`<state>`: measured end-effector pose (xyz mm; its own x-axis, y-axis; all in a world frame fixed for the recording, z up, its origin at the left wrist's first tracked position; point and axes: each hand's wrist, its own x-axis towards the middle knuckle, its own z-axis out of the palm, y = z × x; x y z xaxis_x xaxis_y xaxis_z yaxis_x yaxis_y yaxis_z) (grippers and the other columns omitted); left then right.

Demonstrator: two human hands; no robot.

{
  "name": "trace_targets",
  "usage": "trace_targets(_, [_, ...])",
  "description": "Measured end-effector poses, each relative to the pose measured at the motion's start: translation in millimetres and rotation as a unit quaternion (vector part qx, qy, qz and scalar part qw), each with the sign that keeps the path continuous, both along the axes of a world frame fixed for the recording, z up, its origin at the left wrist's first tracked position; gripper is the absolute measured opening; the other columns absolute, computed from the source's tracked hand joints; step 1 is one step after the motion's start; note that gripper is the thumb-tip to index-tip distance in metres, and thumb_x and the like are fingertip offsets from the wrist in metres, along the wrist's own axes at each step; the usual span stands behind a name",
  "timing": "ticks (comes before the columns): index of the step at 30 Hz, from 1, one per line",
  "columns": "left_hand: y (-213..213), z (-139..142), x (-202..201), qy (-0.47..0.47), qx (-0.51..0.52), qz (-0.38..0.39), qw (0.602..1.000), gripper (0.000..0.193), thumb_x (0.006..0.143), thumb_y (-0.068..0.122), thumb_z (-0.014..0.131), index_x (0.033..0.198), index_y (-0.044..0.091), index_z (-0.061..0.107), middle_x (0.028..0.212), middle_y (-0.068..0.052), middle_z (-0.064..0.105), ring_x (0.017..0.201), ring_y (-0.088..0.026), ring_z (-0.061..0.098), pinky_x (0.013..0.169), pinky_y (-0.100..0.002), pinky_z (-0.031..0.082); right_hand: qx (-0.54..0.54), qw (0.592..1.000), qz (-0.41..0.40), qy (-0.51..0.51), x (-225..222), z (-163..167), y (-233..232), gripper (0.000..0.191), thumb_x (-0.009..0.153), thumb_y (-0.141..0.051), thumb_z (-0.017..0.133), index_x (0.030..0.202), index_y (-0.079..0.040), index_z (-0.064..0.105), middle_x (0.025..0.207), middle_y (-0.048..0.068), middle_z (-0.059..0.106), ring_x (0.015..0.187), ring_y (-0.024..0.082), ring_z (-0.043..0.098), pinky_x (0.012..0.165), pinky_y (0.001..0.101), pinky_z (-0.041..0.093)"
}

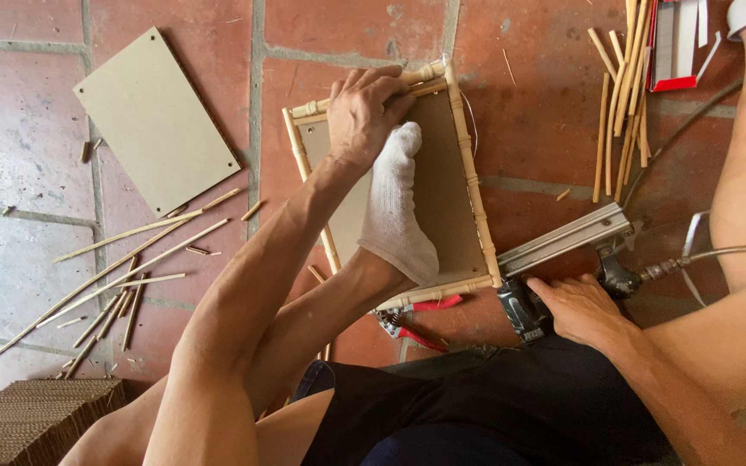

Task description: The person assembles a rectangular rattan frame by attaching thin bamboo strips to a flat board using a pneumatic nail gun. They position each strip, secure it with nails, and occasionally trim excess length with pliers. The finished frame is placed with other completed frames.

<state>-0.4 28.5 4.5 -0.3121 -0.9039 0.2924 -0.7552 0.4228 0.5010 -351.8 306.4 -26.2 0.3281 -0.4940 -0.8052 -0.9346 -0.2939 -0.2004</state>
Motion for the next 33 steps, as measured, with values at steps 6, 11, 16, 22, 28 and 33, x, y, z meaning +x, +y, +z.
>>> trace_targets(6, [-12.3,-12.3,-5.8,-0.025,-0.042,0.017,0.999,0.009,0.092,0.026,0.078,0.096,0.018,0.077,0.102,0.006,0.077,0.09,-0.014,0.065,0.082,-0.036,0.046,-0.019,0.999,0.035,0.023,0.9,3.7,-2.0,0.066,0.085,-0.001,0.058,0.147,-0.019,0.043,0.1,0.007,0.071,0.1,0.022,0.067,0.096,0.0455,0.046])
trace_targets(11, [-11.4,-14.8,-4.9,-0.02,-0.042,0.005,0.999,0.003,0.094,0.024,0.076,0.094,0.021,0.077,0.105,0.007,0.078,0.092,-0.015,0.066,0.081,-0.036,0.045,0.002,0.996,0.08,0.045,4.0,13.1,-4.6,0.072,0.087,-0.002,0.062,0.151,-0.019,0.035,0.11,0.006,0.068,0.107,0.021,0.063,0.109,0.0557,0.035])
trace_targets(16, [-6.3,-8.0,-1.0,-0.01,-0.047,-0.023,0.999,0.009,0.095,0.027,0.073,0.097,0.019,0.072,0.118,0.004,0.075,0.101,-0.016,0.067,0.086,-0.037,0.045,-0.029,0.996,-0.052,-0.064,5.7,55.5,-65.3,0.066,0.091,-0.02,0.068,0.151,-0.014,0.042,0.102,0.009,0.072,0.09,0.022,0.069,0.085,0.0465,0.048])
trace_targets(22, [-5.1,16.4,-7.6,-0.026,-0.008,-0.018,0.999,0.013,0.095,0.029,0.071,0.098,0.016,0.07,0.11,0.003,0.073,0.099,-0.018,0.066,0.085,-0.039,0.044,-0.174,0.907,-0.227,-0.31,67.9,94.8,-253.4,0.064,0.097,-0.026,0.07,0.151,-0.001,0.044,0.115,0.018,0.071,0.09,0.031,0.072,0.068,0.0404,0.061])
trace_targets(28, [-4.9,15.6,-11.1,-0.019,0.01,0.0,1.0,0.01,0.097,0.027,0.07,0.096,0.017,0.068,0.106,0.004,0.071,0.094,-0.019,0.065,0.083,-0.039,0.044,-0.025,0.913,-0.295,-0.28,128.2,63.7,-320.6,0.061,0.096,-0.018,0.071,0.153,-0.015,0.049,0.121,0.02,0.07,0.084,0.037,0.067,0.069,0.044,0.054])
trace_targets(33, [-7.2,-1.0,-7.3,-0.056,0.003,-0.02,0.998,0.011,0.1,0.026,0.069,0.096,0.016,0.068,0.111,0.003,0.07,0.09,-0.019,0.061,0.08,-0.04,0.042,-0.099,0.919,-0.257,-0.282,119.6,48.2,-314.1,0.045,0.092,-0.01,0.075,0.136,-0.011,0.065,0.106,0.014,0.074,0.071,0.018,0.068,0.06,0.0339,0.059])
